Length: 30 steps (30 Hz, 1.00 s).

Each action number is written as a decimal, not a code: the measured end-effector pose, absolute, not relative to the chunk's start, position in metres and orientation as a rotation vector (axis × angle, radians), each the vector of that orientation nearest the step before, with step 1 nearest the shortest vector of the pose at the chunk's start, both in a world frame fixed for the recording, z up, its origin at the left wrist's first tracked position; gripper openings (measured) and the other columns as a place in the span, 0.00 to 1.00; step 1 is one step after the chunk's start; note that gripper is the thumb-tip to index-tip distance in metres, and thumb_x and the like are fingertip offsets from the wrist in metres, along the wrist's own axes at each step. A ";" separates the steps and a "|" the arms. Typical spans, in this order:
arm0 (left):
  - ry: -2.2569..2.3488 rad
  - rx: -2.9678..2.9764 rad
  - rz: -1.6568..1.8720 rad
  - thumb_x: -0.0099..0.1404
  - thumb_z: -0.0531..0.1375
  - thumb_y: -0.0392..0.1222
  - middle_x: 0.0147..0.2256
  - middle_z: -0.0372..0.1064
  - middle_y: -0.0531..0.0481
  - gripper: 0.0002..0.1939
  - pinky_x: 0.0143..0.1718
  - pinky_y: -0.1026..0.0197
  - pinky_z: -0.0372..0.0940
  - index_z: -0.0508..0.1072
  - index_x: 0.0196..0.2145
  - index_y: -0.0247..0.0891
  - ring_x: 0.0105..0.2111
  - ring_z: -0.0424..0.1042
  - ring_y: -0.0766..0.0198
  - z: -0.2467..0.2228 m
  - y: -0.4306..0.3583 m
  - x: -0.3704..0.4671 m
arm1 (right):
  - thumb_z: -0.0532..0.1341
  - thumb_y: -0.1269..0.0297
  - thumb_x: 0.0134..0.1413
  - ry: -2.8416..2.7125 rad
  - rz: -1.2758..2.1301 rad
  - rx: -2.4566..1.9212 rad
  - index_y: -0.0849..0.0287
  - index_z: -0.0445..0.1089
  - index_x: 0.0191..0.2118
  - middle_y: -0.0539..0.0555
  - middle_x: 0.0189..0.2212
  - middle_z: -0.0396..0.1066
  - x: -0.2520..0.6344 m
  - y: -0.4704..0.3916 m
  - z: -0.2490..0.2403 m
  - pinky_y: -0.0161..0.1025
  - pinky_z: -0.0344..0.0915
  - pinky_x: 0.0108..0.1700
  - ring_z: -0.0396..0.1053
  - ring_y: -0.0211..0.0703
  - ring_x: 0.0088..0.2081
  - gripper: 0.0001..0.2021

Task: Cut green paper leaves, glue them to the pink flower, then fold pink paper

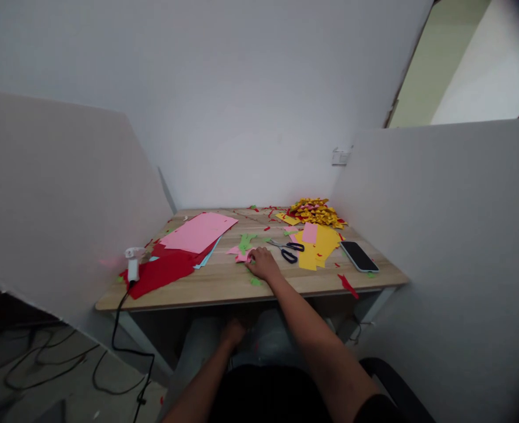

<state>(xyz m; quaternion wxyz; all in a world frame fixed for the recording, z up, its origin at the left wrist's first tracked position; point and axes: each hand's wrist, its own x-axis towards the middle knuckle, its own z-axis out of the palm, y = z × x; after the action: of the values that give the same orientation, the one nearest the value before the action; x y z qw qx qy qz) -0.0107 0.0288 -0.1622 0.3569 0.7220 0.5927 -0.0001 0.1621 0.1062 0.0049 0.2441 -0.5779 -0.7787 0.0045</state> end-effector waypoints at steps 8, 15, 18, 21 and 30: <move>1.490 1.723 0.179 0.70 0.61 0.47 0.53 0.70 0.43 0.17 0.52 0.47 0.70 0.72 0.52 0.36 0.51 0.72 0.54 -0.181 0.037 -0.015 | 0.61 0.56 0.65 -2.050 -0.011 -1.646 0.60 0.70 0.52 0.57 0.51 0.71 0.163 0.109 0.004 0.52 0.70 0.53 0.71 0.48 0.50 0.15; 1.428 1.626 0.250 0.70 0.61 0.47 0.52 0.71 0.43 0.17 0.51 0.47 0.71 0.72 0.52 0.35 0.50 0.73 0.55 -0.186 0.038 -0.013 | 0.61 0.56 0.66 -2.035 -0.016 -1.670 0.60 0.71 0.50 0.56 0.49 0.72 0.163 0.108 0.002 0.51 0.71 0.52 0.72 0.47 0.49 0.14; 1.420 1.592 0.282 0.70 0.61 0.48 0.52 0.71 0.44 0.17 0.51 0.47 0.70 0.72 0.51 0.35 0.50 0.72 0.54 -0.185 0.037 -0.012 | 0.61 0.56 0.66 -2.062 -0.005 -1.652 0.60 0.71 0.49 0.56 0.48 0.73 0.162 0.105 0.005 0.50 0.71 0.51 0.72 0.46 0.48 0.14; 1.421 1.562 0.307 0.70 0.61 0.47 0.52 0.71 0.44 0.17 0.51 0.47 0.71 0.72 0.51 0.35 0.50 0.73 0.55 -0.184 0.036 -0.011 | 0.61 0.57 0.66 -2.075 -0.010 -1.677 0.60 0.71 0.49 0.56 0.49 0.73 0.161 0.106 0.008 0.50 0.71 0.51 0.72 0.46 0.49 0.14; 1.430 1.484 0.360 0.70 0.61 0.47 0.50 0.73 0.44 0.15 0.55 0.44 0.67 0.75 0.47 0.34 0.51 0.73 0.54 -0.189 0.038 -0.009 | 0.60 0.57 0.66 -2.114 0.004 -1.703 0.60 0.72 0.48 0.55 0.47 0.73 0.157 0.131 0.028 0.49 0.71 0.50 0.73 0.45 0.47 0.13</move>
<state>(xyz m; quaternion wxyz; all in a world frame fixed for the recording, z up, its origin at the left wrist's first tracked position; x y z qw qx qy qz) -0.0090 0.0377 -0.1889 0.5011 0.6137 0.5916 0.1491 0.1568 0.1306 0.0283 0.2118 -0.6132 -0.7610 0.0015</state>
